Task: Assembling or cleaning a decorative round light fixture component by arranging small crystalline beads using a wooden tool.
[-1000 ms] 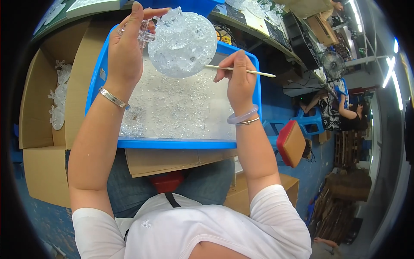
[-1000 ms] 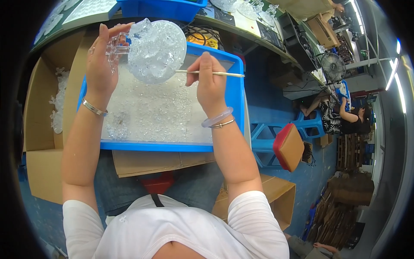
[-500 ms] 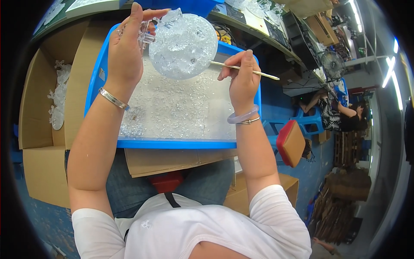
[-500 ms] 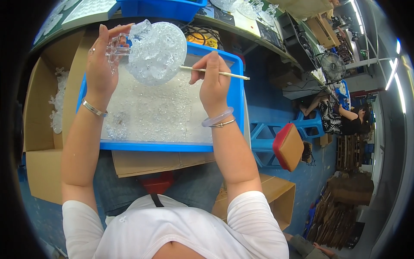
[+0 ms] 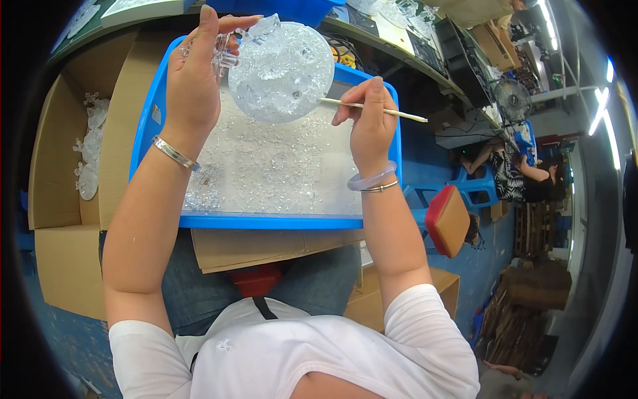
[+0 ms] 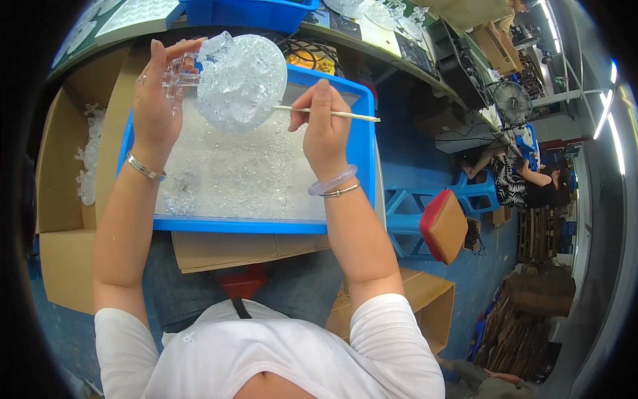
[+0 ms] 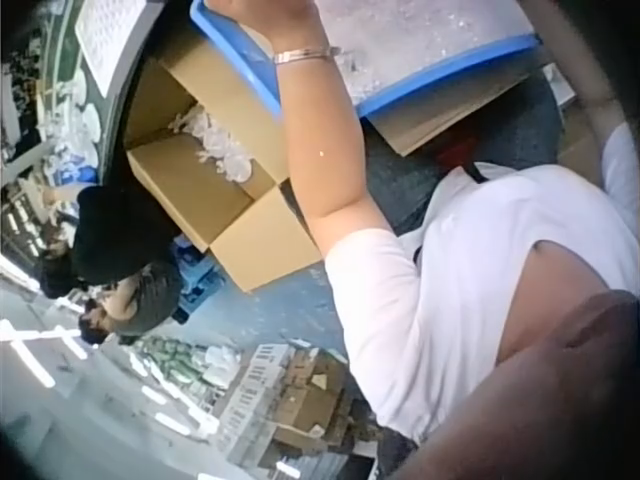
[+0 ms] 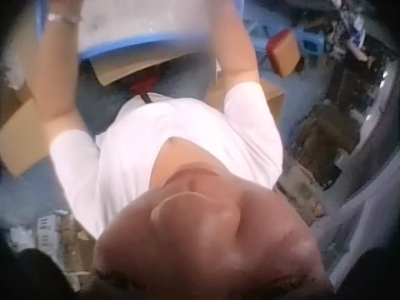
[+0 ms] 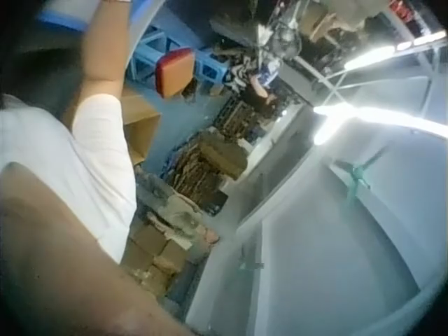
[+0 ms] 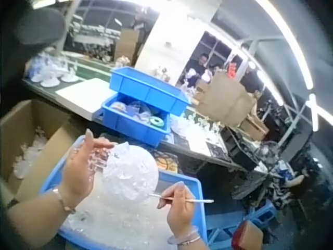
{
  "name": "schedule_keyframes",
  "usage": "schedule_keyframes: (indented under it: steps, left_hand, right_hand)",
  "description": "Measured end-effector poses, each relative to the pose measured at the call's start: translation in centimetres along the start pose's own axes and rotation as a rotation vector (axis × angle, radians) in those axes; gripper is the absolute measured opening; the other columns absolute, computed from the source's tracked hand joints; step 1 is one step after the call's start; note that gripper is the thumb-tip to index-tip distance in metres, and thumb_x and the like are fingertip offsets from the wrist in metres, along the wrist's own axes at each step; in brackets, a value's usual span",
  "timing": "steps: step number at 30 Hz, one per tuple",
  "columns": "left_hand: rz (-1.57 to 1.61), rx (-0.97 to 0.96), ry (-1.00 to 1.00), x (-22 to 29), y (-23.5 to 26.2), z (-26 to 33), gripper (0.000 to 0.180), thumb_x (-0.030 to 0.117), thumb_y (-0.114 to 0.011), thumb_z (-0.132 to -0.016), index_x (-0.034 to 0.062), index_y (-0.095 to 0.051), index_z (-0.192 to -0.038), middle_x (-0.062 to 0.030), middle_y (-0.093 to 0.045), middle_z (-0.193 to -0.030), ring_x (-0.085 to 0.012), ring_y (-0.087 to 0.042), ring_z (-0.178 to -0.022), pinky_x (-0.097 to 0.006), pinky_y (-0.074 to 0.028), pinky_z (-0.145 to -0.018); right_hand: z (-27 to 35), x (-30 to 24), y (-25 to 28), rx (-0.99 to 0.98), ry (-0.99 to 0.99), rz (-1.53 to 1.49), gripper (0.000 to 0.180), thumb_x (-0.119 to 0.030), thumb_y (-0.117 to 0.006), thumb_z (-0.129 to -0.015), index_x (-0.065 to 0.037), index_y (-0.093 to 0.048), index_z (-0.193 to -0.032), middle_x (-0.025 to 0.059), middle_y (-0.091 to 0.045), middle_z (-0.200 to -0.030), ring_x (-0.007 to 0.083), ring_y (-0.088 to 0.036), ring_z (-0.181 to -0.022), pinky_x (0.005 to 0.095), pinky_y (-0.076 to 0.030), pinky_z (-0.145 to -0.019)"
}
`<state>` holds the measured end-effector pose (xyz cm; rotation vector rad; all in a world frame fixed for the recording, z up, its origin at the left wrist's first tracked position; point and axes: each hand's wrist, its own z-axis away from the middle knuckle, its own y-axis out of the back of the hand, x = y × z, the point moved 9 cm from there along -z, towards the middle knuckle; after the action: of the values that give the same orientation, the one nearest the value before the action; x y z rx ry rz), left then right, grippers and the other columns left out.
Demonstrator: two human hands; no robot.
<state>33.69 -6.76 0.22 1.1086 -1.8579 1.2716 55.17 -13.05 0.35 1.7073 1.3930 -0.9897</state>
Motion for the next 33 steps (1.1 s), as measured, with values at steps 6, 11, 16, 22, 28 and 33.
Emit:
schedule_keyframes:
  steps: [6, 11, 16, 22, 28, 33]
  left_hand:
    - [-0.018, 0.041, -0.023, 0.3, -0.3, -0.1, 0.047, 0.044, -0.038, -0.085, 0.0033, -0.06, -0.094, -0.0065, -0.058, -0.097, -0.0099, -0.048, -0.081, -0.024, -0.036, -0.077]
    - [-0.009, 0.043, 0.017, -0.3, 0.2, -0.1, 0.046, 0.043, -0.038, -0.085, 0.0036, -0.06, -0.094, -0.0054, -0.058, -0.095, -0.0093, -0.048, -0.081, -0.023, -0.037, -0.076]
    - [-0.029, 0.059, 0.004, 0.0, -0.1, 0.0, 0.045, 0.042, -0.039, -0.085, 0.0035, -0.06, -0.094, -0.0047, -0.058, -0.093, -0.0088, -0.048, -0.078, -0.023, -0.037, -0.074]
    - [-0.034, 0.056, 0.009, -0.3, 0.1, -0.1, 0.045, 0.043, -0.039, -0.085, 0.0038, -0.06, -0.094, -0.0045, -0.058, -0.093, -0.0083, -0.047, -0.077, -0.022, -0.037, -0.073]
    - [-0.009, 0.052, -0.008, 0.0, 0.0, 0.0, 0.045, 0.042, -0.039, -0.085, 0.0037, -0.06, -0.094, -0.0052, -0.058, -0.095, -0.0089, -0.048, -0.078, -0.022, -0.036, -0.075]
    - [-0.011, 0.04, 0.005, -0.3, -0.2, 0.0, 0.044, 0.041, -0.039, -0.085, 0.004, -0.061, -0.093, -0.0058, -0.058, -0.096, -0.0089, -0.047, -0.079, -0.023, -0.036, -0.076]
  right_hand:
    - [0.0, -0.3, 0.3, 0.04, 0.025, -0.005, 0.042, -0.032, -0.031, -0.09, -0.001, -0.047, -0.066, 0.0066, -0.047, -0.054, 0.0106, -0.046, -0.045, 0.0217, -0.042, -0.042]
    - [0.0, -0.4, -0.4, -0.023, 0.008, 0.046, 0.043, -0.031, -0.031, -0.09, -0.001, -0.047, -0.064, 0.0069, -0.048, -0.054, 0.0108, -0.046, -0.044, 0.0208, -0.042, -0.042]
    - [0.1, -0.2, 0.0, 0.013, -0.009, 0.034, 0.044, -0.031, -0.031, -0.09, -0.001, -0.047, -0.062, 0.0069, -0.048, -0.054, 0.0106, -0.046, -0.044, 0.0208, -0.04, -0.042]
    - [-0.1, -0.8, 1.0, 0.067, 0.054, -0.038, 0.045, -0.032, -0.03, -0.09, 0.0, -0.047, -0.063, 0.0057, -0.046, -0.051, 0.0097, -0.045, -0.042, 0.0211, -0.039, -0.039]
    - [0.1, -0.4, -0.1, 0.01, 0.018, 0.035, 0.043, -0.031, -0.031, -0.09, -0.001, -0.046, -0.063, 0.0061, -0.046, -0.052, 0.0097, -0.045, -0.043, 0.0205, -0.04, -0.039]
    - [0.0, -0.5, 0.6, 0.068, 0.041, 0.046, 0.043, -0.031, -0.031, -0.09, -0.002, -0.046, -0.063, 0.0055, -0.047, -0.052, 0.0096, -0.045, -0.043, 0.0204, -0.04, -0.04]
